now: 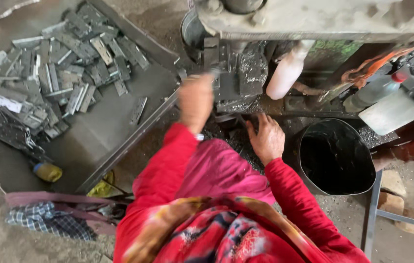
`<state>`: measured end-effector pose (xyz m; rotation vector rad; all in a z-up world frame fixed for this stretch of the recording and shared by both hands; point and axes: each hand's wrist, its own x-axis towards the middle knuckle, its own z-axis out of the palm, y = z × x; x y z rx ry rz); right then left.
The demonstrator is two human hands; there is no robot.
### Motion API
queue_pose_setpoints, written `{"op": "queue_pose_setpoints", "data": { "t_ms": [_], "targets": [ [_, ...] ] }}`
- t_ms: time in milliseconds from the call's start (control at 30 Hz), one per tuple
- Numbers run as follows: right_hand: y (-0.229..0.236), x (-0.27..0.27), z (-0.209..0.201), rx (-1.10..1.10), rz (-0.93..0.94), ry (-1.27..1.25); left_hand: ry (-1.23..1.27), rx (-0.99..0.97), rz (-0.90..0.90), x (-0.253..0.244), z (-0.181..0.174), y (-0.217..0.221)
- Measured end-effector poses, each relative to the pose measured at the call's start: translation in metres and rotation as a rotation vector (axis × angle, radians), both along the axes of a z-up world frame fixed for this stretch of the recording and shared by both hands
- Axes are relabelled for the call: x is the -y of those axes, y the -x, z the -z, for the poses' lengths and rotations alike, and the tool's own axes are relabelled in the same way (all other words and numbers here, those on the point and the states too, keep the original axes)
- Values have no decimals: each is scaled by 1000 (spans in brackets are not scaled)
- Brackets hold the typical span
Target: The person repeatedly picks up small metal brackets from a tray, places them into a press machine, and operates the lever to process them. The processed brackets are returned to the tray. The task is performed continuously throughout the clip.
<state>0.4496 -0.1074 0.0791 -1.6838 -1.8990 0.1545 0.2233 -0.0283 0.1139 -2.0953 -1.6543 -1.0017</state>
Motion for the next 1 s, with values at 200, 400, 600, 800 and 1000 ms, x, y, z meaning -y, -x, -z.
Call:
{"op": "queue_pose_setpoints", "data": {
  "t_ms": [200, 400, 600, 800, 1000],
  "targets": [
    [2, 1, -4, -1, 37, 57, -35, -288, -12, 18, 37, -87],
    [4, 4, -5, 23, 33, 87, 242, -113, -30, -8, 45, -69],
    [3, 3, -8, -17, 46, 123, 411, -222, -102, -23, 42, -65],
    [3, 2, -7, -46, 27, 146, 277, -315, -179, -19, 58, -73],
    [-11, -7, 40, -2, 30, 195, 323, -361, -219, -52, 67, -77]
  ]
}}
